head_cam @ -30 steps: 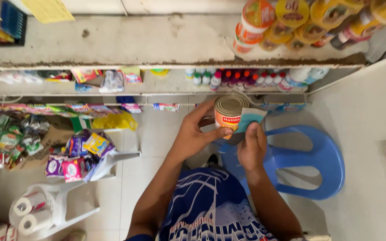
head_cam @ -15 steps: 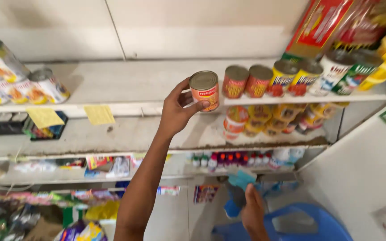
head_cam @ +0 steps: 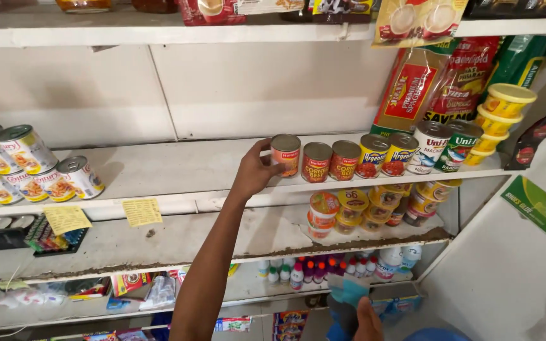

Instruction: Cleaning canned food items with a cloth and placing them on a shelf.

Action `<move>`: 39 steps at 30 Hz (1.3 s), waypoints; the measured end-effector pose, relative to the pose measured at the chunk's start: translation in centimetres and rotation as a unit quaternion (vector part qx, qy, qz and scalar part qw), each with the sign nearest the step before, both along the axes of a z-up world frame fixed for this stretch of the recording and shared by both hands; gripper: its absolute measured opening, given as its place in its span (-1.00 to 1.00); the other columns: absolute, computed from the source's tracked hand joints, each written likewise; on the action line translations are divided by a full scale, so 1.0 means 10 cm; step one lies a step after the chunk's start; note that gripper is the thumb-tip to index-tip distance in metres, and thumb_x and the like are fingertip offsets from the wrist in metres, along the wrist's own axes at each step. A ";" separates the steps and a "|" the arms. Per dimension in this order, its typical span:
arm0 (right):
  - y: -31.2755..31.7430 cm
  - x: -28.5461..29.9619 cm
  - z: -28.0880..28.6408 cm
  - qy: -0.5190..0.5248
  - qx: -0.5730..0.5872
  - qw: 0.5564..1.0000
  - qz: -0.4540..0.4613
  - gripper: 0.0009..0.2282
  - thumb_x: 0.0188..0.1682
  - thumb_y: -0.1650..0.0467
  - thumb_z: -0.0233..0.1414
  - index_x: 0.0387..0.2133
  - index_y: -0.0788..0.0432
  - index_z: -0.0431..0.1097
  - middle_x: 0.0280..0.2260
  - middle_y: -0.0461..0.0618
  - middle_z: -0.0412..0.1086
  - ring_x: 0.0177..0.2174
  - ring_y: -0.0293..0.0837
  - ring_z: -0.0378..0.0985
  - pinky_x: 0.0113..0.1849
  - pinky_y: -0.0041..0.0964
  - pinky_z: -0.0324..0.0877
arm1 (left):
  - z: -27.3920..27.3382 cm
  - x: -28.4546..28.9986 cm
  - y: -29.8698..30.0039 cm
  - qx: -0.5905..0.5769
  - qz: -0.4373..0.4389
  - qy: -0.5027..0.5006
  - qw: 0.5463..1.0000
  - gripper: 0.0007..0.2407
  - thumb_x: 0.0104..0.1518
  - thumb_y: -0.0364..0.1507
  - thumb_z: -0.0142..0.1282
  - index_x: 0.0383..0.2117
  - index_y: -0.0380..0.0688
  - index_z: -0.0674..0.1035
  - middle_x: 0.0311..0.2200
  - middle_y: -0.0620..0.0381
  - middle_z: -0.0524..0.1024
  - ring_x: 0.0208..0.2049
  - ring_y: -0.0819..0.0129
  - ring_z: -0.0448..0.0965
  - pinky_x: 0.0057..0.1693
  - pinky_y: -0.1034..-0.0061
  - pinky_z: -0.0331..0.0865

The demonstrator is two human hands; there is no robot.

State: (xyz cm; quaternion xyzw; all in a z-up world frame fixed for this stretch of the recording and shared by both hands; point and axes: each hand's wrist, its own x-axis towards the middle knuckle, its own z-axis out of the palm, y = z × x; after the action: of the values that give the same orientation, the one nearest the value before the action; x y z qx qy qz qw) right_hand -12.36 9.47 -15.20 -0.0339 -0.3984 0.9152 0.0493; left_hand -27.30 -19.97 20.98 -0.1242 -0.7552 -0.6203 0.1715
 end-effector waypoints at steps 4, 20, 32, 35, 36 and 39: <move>-0.02 0.17 0.70 -0.068 0.014 0.997 0.039 -0.36 0.07 0.19 -0.26 0.23 0.56 0.19 0.10 0.54 0.37 -0.01 0.46 0.46 0.02 0.38 0.37 | -0.07 -0.09 -0.03 0.012 -0.028 -0.021 0.999 -0.41 -0.06 -0.60 0.29 0.18 -0.30 0.32 0.14 -0.12 0.40 -0.03 0.11 0.61 -0.04 0.40 0.58; 0.05 0.27 0.59 -0.153 0.139 0.978 -0.017 -0.38 0.17 0.11 -0.23 0.07 0.55 0.35 -0.07 0.35 0.47 -0.16 0.14 0.51 -0.06 -0.02 0.36 | -0.11 -0.02 -0.06 -0.011 -0.078 -0.051 0.996 -0.43 -0.12 -0.58 0.36 0.11 -0.33 0.40 -0.10 -0.04 0.55 -0.11 0.28 0.57 0.00 0.45 0.50; 0.08 0.28 0.59 -0.156 0.177 0.972 0.019 -0.40 0.21 0.13 -0.27 -0.04 0.59 0.38 -0.11 0.34 0.48 -0.19 0.07 0.47 -0.09 -0.02 0.34 | -0.27 -0.19 -0.07 -0.032 -0.045 -0.017 0.998 -0.42 -0.06 -0.61 0.29 0.17 -0.31 0.33 0.02 -0.10 0.51 -0.01 0.18 0.58 0.05 0.42 0.51; 0.11 0.18 0.10 -0.150 0.171 0.974 -0.007 -0.44 0.24 0.14 -0.22 -0.16 0.56 0.39 -0.24 0.26 0.40 -0.28 -0.01 0.40 -0.18 -0.02 0.33 | -0.17 -0.10 -0.06 -0.040 -0.052 -0.027 0.997 -0.42 -0.07 -0.61 0.30 0.16 -0.31 0.35 0.01 -0.08 0.53 0.00 0.22 0.58 0.08 0.44 0.49; 0.12 0.14 -0.11 -0.150 0.181 0.972 -0.025 -0.45 0.27 0.14 -0.20 -0.27 0.53 0.39 -0.37 0.17 0.33 -0.37 -0.08 0.33 -0.28 -0.01 0.31 | -0.14 -0.06 -0.06 -0.042 -0.058 -0.035 0.997 -0.41 -0.08 -0.61 0.30 0.17 -0.33 0.34 0.02 -0.10 0.54 0.03 0.20 0.58 0.11 0.42 0.48; 0.14 -0.05 -0.83 -0.148 0.213 0.961 -0.094 -0.52 0.19 0.14 -0.05 -0.23 0.45 0.45 -0.28 0.15 0.39 -0.27 -0.07 0.35 -0.15 -0.06 0.25 | -0.15 -0.05 -0.05 -0.042 -0.053 -0.033 0.997 -0.41 -0.09 -0.57 0.33 0.16 -0.31 0.36 0.03 -0.09 0.53 0.05 0.20 0.57 0.14 0.43 0.46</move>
State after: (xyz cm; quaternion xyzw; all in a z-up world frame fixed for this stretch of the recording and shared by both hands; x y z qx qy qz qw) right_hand -12.89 10.82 -23.51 -0.1946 -0.5823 0.7851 0.0818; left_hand -27.83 -20.51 19.48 -0.1507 -0.7784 -0.5997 0.1082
